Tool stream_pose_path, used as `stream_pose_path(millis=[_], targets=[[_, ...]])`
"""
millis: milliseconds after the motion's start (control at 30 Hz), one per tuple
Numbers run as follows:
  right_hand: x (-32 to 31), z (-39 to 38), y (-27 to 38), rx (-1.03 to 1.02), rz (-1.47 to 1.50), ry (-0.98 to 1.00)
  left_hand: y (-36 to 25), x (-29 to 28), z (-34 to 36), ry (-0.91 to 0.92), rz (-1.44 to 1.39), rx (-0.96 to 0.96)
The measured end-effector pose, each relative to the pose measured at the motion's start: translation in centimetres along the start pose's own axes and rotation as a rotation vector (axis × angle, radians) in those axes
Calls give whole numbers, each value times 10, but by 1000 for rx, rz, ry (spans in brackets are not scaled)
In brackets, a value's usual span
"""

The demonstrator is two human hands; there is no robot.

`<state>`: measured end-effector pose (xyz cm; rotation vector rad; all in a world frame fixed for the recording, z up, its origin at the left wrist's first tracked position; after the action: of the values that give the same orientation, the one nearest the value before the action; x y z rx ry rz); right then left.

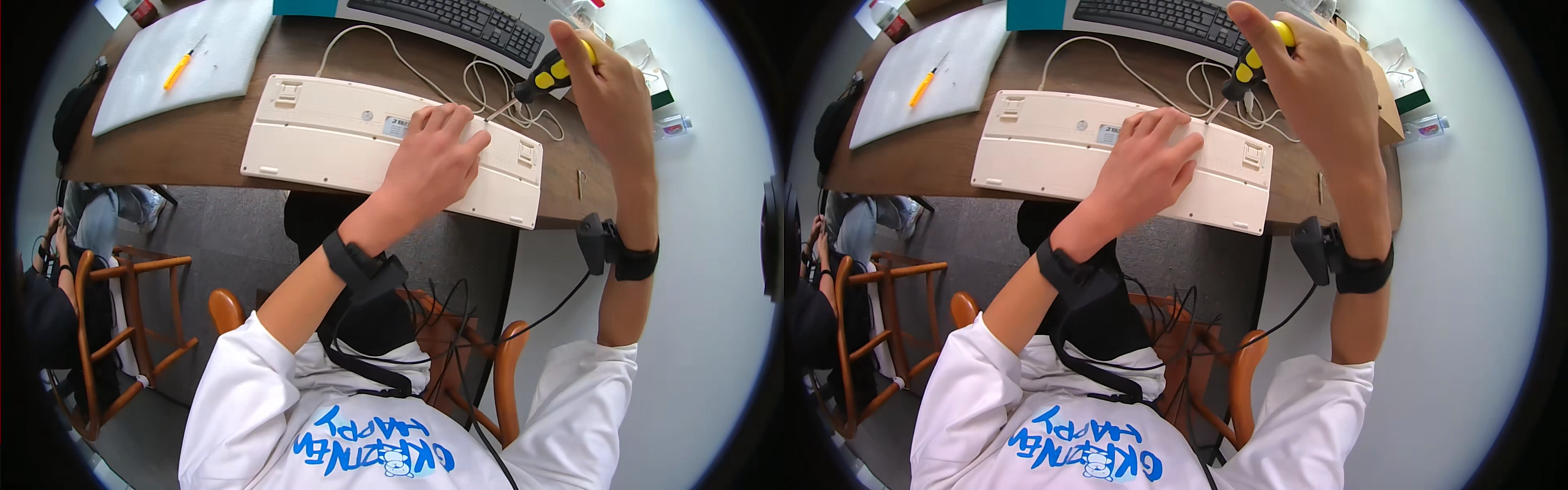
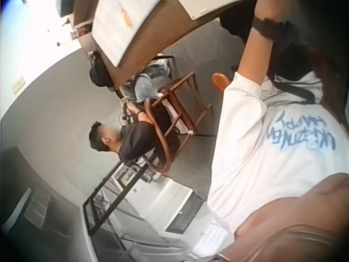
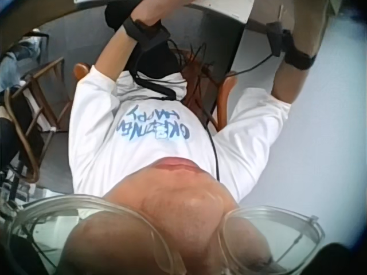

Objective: The person uses a screwdriver to remove screws from the bottom of a keyboard.

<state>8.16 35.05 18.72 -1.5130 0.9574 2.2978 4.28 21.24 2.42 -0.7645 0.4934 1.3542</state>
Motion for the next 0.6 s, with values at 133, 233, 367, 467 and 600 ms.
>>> stream_pose_path(millis=[133, 233, 367, 467, 600], targets=[[2, 21, -20, 22, -186, -34, -3, 6, 3, -56, 10, 38], [1, -12, 37, 100, -134, 95, 10, 1, -9, -90, 50, 43], [9, 29, -39, -37, 173, 269, 1, 9, 1, -90, 45, 75], [2, 17, -37, -8, 136, 306, 3, 6, -3, -85, 48, 65], [-10, 14, -35, -110, 3, 328, 1, 6, -1, -62, 74, 59]])
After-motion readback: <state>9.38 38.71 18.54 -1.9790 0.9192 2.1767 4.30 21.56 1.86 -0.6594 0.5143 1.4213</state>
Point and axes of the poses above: each hand's wrist, its own z-axis towards the middle knuckle, its own x-axis out of the palm, y = z × x, the point moved 5 cm from there along z, towards the middle knuckle, and after that the axes turned 15 degrees about x, right-handed, at the moved point
